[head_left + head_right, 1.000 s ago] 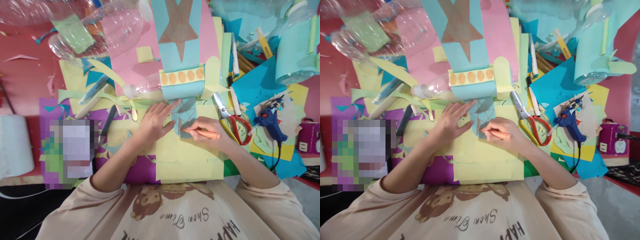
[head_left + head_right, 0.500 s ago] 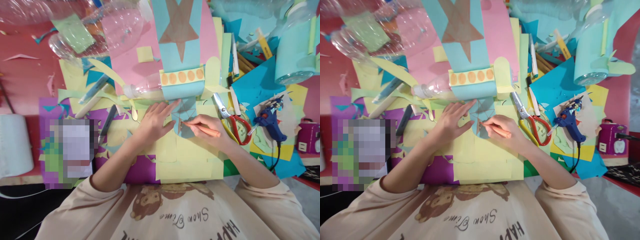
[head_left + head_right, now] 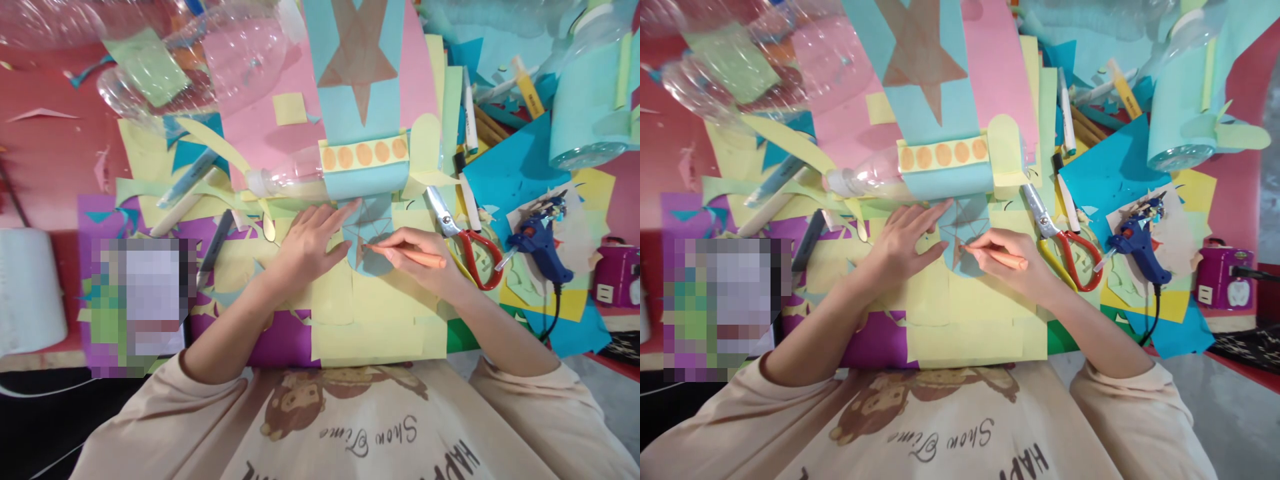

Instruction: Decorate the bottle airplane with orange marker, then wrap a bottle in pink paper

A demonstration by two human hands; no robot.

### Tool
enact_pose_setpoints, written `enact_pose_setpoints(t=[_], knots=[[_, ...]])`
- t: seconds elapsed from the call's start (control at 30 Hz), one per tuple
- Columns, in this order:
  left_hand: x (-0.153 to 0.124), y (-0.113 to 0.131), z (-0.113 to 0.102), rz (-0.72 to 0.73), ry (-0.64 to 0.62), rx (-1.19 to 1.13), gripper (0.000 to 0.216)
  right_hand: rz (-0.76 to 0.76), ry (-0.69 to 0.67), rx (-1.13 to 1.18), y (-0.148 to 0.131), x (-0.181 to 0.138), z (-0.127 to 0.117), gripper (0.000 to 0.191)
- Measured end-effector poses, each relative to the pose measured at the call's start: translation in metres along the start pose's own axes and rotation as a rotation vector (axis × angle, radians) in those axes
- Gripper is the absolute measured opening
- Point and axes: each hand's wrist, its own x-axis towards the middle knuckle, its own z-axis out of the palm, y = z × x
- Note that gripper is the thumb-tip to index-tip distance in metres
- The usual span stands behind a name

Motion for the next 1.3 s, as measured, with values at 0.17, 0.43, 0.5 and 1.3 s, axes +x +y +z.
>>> enact_pose_setpoints(t=[0.17, 0.43, 0.5, 1.3], knots=[[-0.0004, 0.0000, -0.0003, 0.006, -0.001, -0.008, 0.054, 0.044, 0.032, 0.041, 0.0006, -0.0003, 0.0005, 0.015], [-0.0001, -0.0005, 0.0005, 0.041, 0.031, 0.006, 0.053, 0.022, 0.001, 0.009, 0.0011, 0.0007, 0.0007, 0.016], [0.0000, -0.0004, 0.0006, 0.039, 0.032, 0.008, 0.053, 0.000, -0.013, -0.025, 0.0013, 0.0009, 0.0003, 0.016], [-0.0002, -0.0011, 0.0004, 0.031, 0.009, 0.008, 0.053, 0.033, 0.035, 0.022, 0.0025, -0.0001, 0.0002, 0.018]])
